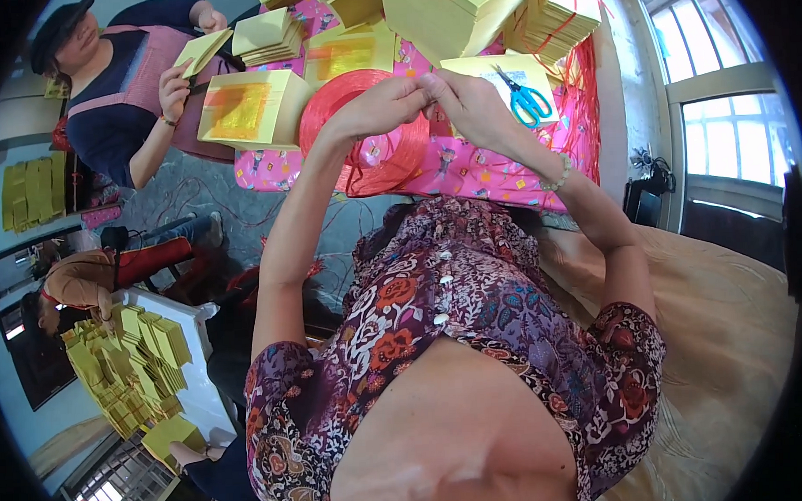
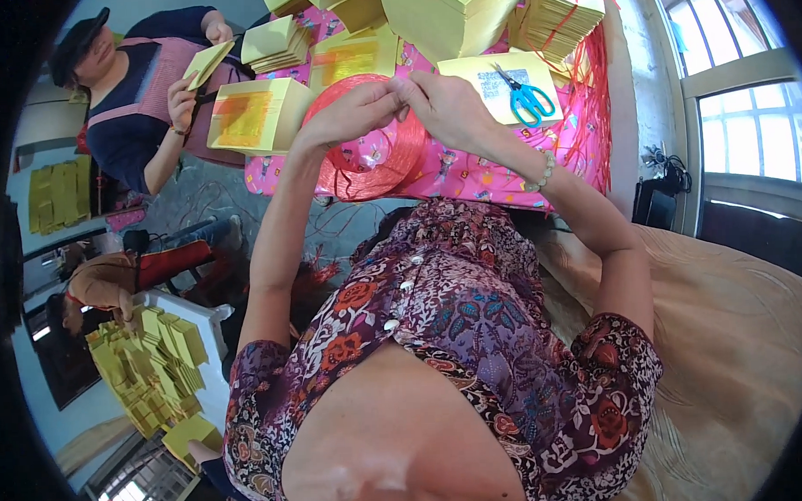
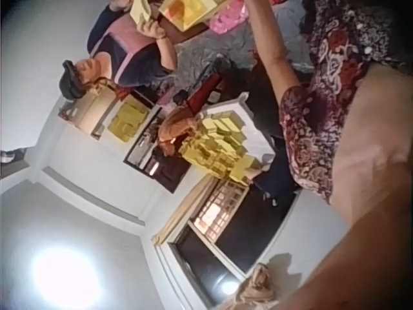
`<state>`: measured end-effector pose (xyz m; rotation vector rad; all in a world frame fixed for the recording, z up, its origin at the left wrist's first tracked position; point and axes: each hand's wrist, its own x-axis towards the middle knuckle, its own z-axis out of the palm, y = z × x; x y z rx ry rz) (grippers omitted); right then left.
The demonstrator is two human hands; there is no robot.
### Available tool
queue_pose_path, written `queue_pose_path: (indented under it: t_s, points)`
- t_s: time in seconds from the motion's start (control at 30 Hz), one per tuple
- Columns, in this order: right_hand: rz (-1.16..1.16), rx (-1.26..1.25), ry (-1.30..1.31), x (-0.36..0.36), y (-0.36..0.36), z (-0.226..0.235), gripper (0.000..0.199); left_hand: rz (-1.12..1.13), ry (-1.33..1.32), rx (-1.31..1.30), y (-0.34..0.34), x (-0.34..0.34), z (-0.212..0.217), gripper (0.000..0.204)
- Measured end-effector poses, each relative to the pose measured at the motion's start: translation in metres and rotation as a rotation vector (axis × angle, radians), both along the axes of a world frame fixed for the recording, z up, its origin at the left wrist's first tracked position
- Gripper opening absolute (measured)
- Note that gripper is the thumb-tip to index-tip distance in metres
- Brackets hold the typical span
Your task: Bundling stacks of yellow paper using red plastic straps.
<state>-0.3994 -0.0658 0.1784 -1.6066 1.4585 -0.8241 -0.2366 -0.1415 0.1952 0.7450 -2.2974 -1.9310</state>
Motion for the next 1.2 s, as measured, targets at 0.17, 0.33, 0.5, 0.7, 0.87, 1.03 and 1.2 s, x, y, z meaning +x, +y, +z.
queue_pose_path:
  t_s: [0.17, 0.33, 0.5, 0.7, 0.87, 1.03, 1.2]
  points:
    - [-0.339, -0.267, 0.232, -0.043, -0.017, -0.024, 0.034, 0.078, -0.072, 0.341, 0.008, 0.008, -0.003, 0.029]
    - [-0.795, -0.153, 0.533, -0.202, -0.016, -0.038, 0.049, 0.150, -0.098, 0.390, -0.004, 0.059, -0.025, 0.029]
    - [-0.952, 0.272, 0.791, -0.298, 0.016, -0.073, 0.050, 0.162, -0.126, 0.453, -0.004, 0.084, -0.041, 0.028]
    - [-0.486, -0.069, 1.410, -0.220, 0.013, -0.089, 0.026, 0.160, -0.191, 0.238, -0.005, 0.065, -0.044, 0.031]
    - [-0.077, -0.344, 0.348, -0.059, -0.013, -0.034, 0.029, 0.030, -0.151, 0.012, -0.007, 0.021, -0.039, 0.034]
    - [0.174, 0.055, 0.012, 0.009, -0.010, -0.015, 0.026, 0.001, -0.210, 0.211, -0.018, 0.022, -0.028, 0.033]
    - [0.219, -0.092, 0.153, -0.004, -0.017, -0.011, 0.029, 0.055, -0.244, 0.240, -0.015, 0.044, -0.022, 0.030]
